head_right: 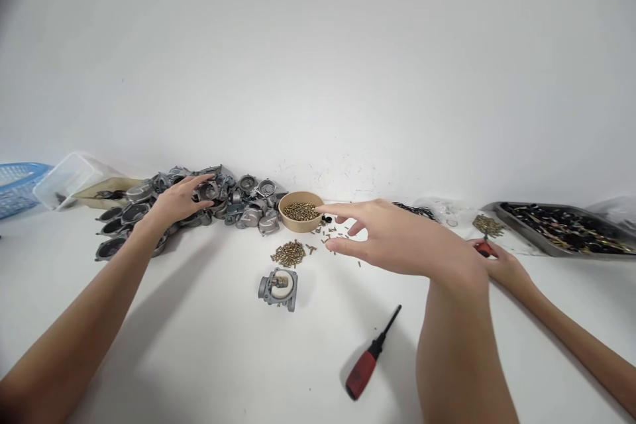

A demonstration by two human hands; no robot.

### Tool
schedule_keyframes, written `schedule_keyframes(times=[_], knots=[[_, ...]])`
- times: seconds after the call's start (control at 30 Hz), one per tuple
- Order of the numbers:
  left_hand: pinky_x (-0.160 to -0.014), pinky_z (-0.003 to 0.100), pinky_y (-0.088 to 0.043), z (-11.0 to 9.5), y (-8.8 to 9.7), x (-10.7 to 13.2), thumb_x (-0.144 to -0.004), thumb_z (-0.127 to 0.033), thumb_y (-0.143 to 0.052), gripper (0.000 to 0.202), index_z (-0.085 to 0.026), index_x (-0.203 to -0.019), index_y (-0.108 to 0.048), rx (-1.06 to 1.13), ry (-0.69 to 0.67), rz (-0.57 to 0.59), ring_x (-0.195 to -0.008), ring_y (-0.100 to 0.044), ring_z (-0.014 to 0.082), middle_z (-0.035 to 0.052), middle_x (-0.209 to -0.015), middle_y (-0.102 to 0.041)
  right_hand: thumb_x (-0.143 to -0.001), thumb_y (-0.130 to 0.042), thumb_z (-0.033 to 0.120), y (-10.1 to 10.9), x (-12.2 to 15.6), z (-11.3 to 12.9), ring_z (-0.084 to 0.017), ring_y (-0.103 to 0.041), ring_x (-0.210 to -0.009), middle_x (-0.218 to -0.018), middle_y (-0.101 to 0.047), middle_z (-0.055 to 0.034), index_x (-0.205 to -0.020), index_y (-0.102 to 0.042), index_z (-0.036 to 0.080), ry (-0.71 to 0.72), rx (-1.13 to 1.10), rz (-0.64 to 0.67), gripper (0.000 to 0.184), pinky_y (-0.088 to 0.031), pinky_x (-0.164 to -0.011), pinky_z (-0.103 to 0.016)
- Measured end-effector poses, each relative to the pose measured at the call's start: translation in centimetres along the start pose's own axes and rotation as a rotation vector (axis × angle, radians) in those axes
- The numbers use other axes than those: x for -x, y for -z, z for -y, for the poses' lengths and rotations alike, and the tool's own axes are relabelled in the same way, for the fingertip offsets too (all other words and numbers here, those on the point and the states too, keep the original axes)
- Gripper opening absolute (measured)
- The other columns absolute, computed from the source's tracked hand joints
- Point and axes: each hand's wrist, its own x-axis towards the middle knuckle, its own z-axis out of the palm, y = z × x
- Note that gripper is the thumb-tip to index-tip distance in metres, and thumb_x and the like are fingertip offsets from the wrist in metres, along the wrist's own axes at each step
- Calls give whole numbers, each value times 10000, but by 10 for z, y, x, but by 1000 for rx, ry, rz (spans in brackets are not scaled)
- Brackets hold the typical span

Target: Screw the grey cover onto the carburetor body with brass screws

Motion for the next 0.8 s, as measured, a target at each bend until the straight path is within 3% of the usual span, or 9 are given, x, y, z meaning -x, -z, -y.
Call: schedule_keyframes(times=[0.13,0.23,0.43,0.57,0.67,0.8], knots=[[-889,373,-530,-6,-1,1,-910,-463,-567,626,-351,-1518,-465,-26,3,-52,-1212,-616,345,75,-1507,-530,-922,-525,672,-4,-7,7,-323,-664,-1217,-1351,-684,-17,-1520,-450,455,-19,7,35,641,-580,-926,-448],[-908,374,-521,-16,7,6,-893,-435,-588,570,-309,-1448,-554,-46,40,-200,-1228,-602,350,68,-1433,-602,-936,-515,658,-7,-11,13,-309,-655,-1230,-1358,-677,-16,-1516,-457,450,-13,11,54,618,-580,-915,-430],[-819,330,-526,-49,53,20,-864,-547,-640,562,-290,-1363,-613,76,104,-495,-969,-689,270,51,-1219,-678,-973,-522,562,-13,-20,17,-260,-690,-1154,-1292,-711,-16,-1441,-566,391,97,-11,0,500,-597,-810,-342],[-771,283,-539,-83,75,35,-811,-513,-724,518,-260,-1260,-674,263,-41,-627,-895,-694,214,35,-1083,-695,-987,-561,387,-26,-30,23,-209,-716,-1043,-1288,-709,-18,-1391,-615,356,318,-24,-219,409,-598,-796,-316],[-743,271,-549,-109,81,48,-789,-494,-758,494,-235,-1205,-694,350,-185,-667,-845,-687,194,35,-1014,-701,-976,-611,374,-40,-41,33,-200,-710,-993,-1284,-699,-28,-1410,-592,372,411,-92,-372,434,-602,-870,-365],[-704,257,-538,-134,84,63,-797,-464,-762,455,-215,-1172,-697,372,-362,-659,-737,-656,155,26,-937,-703,-850,-773,478,-62,-59,46,-252,-659,-1157,-1470,-554,-71,-1577,-321,427,393,-398,-382,858,-627,-880,-411]])
